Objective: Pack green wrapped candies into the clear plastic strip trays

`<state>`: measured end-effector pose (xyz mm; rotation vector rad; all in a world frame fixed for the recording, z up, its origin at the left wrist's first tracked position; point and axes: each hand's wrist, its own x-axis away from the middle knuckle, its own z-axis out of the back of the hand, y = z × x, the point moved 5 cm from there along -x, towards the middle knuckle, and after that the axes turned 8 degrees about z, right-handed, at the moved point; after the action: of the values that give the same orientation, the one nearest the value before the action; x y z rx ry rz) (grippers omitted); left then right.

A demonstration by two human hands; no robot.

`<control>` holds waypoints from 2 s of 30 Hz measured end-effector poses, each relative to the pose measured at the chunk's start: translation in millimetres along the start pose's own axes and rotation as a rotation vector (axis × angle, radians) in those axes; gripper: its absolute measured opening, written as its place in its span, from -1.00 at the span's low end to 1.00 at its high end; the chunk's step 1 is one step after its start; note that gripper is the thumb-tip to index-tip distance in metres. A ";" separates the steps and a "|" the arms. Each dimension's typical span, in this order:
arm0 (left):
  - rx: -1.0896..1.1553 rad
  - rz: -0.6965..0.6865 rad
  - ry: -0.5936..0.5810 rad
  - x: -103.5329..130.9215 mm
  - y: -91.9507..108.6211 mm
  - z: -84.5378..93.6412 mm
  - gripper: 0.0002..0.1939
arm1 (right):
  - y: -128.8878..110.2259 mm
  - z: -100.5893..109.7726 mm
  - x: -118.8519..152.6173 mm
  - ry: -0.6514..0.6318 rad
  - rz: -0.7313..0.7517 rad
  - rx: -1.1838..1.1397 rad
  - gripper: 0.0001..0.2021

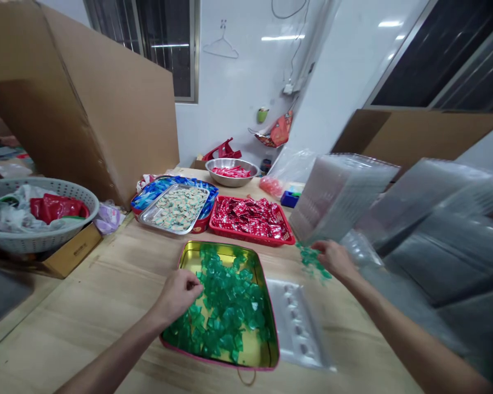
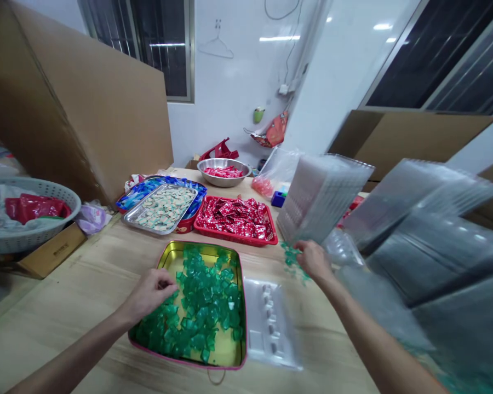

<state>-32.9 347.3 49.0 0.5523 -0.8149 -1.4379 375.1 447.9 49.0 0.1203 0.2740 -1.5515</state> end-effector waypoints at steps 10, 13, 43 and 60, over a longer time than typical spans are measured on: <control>-0.485 -0.105 -0.008 -51.1 15.7 -43.7 -0.78 | -131.0 8.3 20.7 -0.006 0.351 -0.532 -0.87; -0.464 -0.081 0.015 -50.7 8.1 -44.6 -0.79 | -207.4 2.4 36.5 -0.219 0.529 -0.678 -0.83; 0.172 0.105 -0.014 -51.1 -2.5 -19.6 -0.94 | -1.5 -3.9 -12.3 -0.017 -0.087 -0.016 -0.88; 1.100 0.522 -0.248 -25.2 5.9 -44.7 -0.86 | -254.4 26.5 82.0 0.017 0.799 -0.698 -0.89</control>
<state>6.5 366.4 21.6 0.8856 -1.8060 -0.4805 124.3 356.6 78.5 -0.2802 0.6717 -0.6068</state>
